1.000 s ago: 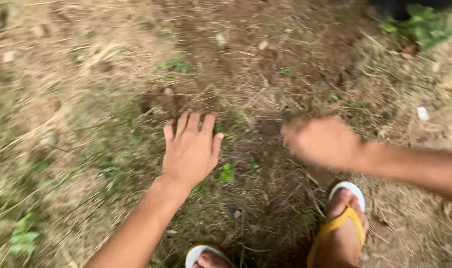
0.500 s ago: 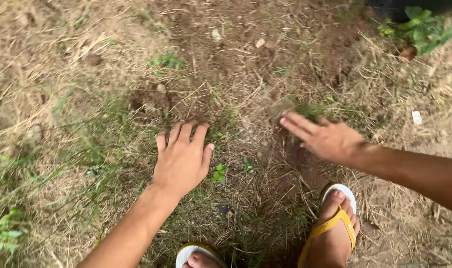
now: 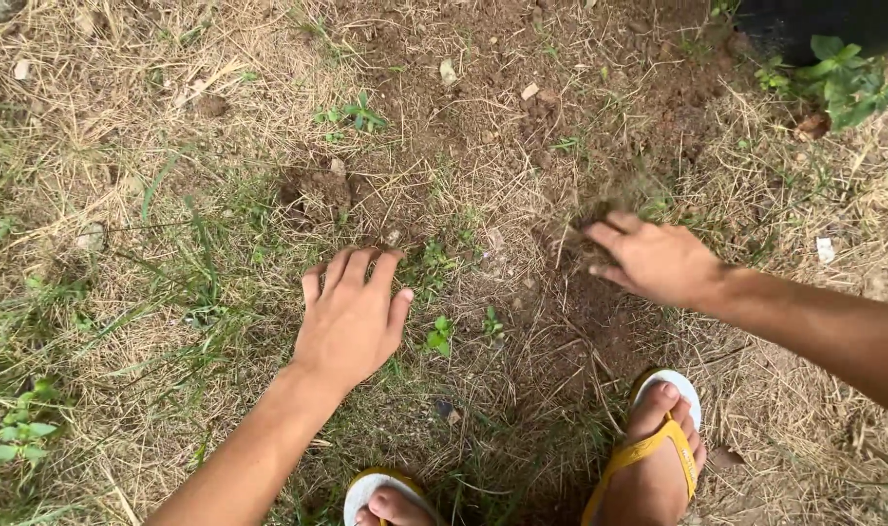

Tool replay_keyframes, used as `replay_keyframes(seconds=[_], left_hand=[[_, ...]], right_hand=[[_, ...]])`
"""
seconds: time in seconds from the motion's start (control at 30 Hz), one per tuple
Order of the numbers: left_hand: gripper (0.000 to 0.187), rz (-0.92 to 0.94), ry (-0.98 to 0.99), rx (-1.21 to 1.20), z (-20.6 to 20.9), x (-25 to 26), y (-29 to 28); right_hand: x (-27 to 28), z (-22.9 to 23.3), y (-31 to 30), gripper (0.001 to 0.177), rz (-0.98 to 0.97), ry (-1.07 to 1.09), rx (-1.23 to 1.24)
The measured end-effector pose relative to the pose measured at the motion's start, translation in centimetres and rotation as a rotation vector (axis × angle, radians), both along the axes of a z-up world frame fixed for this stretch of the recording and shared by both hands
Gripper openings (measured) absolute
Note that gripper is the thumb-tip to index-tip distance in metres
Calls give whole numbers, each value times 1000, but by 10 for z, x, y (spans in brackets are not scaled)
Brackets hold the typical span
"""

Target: Pulling weeds from a grassy area by hand and placing them into a black bucket.

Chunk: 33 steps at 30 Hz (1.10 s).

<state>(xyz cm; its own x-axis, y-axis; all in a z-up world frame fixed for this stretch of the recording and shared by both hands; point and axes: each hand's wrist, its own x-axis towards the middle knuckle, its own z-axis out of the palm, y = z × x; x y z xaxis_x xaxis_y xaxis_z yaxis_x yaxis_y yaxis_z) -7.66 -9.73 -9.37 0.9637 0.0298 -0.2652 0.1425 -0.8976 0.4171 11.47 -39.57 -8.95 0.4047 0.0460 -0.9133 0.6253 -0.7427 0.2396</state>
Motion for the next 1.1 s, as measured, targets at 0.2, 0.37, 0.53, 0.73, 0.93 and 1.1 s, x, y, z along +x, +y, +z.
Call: replay_keyframes(seconds=[0.2, 0.37, 0.53, 0.73, 0.93, 1.1], left_hand=[[47, 30, -22, -39, 16, 15, 4], [46, 88, 26, -61, 15, 17, 13], [47, 84, -18, -56, 13, 11, 13], [48, 86, -40, -61, 14, 11, 14], [45, 106, 20, -32, 11, 15, 14], [46, 95, -59, -5, 9, 14, 15]], right_hand=[[24, 29, 4, 51, -20, -65, 284], [45, 48, 12, 25, -222, -35, 461], [48, 60, 37, 31, -217, -160, 520], [31, -25, 16, 96, 589, -313, 904], [-11, -11, 42, 73, 251, -65, 444], [1, -16, 32, 57, 243, 4, 399]])
